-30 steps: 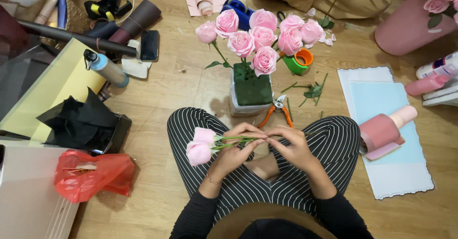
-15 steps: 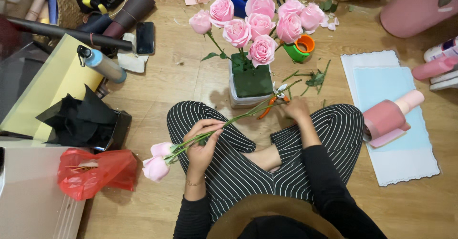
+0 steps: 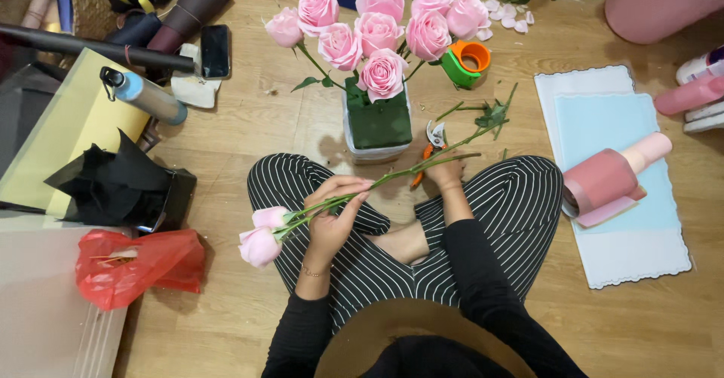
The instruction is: The person sits on the floor arranging pink roses into a green floral foam block. They use orange pruning shears to trim the stems of the roses before inserting them into the foam to create a bouquet.
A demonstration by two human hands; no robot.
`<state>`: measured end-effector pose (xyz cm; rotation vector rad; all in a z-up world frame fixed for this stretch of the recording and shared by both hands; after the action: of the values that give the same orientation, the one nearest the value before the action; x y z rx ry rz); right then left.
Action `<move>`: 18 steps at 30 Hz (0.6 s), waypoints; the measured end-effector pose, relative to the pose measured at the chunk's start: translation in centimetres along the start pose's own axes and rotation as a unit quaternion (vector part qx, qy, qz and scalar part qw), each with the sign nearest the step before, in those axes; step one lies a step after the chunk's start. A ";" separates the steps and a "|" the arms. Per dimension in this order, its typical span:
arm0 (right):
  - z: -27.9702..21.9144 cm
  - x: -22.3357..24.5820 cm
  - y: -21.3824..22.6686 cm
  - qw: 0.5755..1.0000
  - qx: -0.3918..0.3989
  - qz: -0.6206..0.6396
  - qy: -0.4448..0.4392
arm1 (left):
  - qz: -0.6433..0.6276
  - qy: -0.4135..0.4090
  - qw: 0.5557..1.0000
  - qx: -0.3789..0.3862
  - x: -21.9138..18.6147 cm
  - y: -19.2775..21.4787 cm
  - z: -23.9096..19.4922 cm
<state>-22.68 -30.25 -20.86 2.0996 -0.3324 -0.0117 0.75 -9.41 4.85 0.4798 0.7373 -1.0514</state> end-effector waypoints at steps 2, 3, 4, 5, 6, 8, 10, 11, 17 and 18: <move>1.7 -0.1 -1.2 0.997 -0.002 0.075 -0.004 | -0.003 0.002 1.000 -0.009 0.3 -0.6 0.1; 2.6 -0.1 -1.6 0.989 -0.005 0.149 -0.007 | -0.006 0.002 1.000 -0.018 0.5 -0.7 0.2; 5.6 -1.7 -3.6 0.989 -0.005 0.150 -0.007 | -0.006 0.001 1.000 -0.017 1.1 -1.1 0.2; 8.4 -3.6 -5.8 0.946 0.021 0.325 0.000 | -0.015 0.004 0.999 -0.033 1.8 -1.2 0.0; 11.3 -5.5 -8.0 0.871 0.045 0.490 0.007 | -0.024 0.006 0.999 -0.048 2.4 -1.3 -0.2; 2.2 -4.4 -2.9 0.779 0.157 0.607 -0.012 | -0.025 0.021 0.998 -0.062 3.7 -1.9 -0.6; -3.5 -3.7 0.6 0.660 0.256 0.706 -0.027 | -0.030 0.032 0.996 -0.077 4.9 -2.9 -0.8; -5.3 -3.2 0.4 0.585 0.344 0.734 0.017 | -0.019 0.029 0.995 -0.091 5.3 -3.2 -0.9; -13.4 -5.3 0.4 0.555 0.347 0.752 0.083 | -0.052 0.041 0.991 -0.119 6.5 -6.4 -0.5; -13.9 -6.2 0.3 0.584 0.289 0.752 0.095 | -0.056 0.045 0.991 -0.113 6.9 -7.1 -0.7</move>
<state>-26.75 -17.28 -14.01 1.6507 -2.0831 1.4746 -3.80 -16.18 -0.81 0.2937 0.9601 -1.0408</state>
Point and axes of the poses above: each hand's wrist, its own z-axis towards the middle knuckle, its own y-axis out of the back of the hand, x = y × z, the point moved 9 cm from there along z, towards the middle knuckle, and after that the axes turned 12 degrees about -y, right-handed, at the moved point
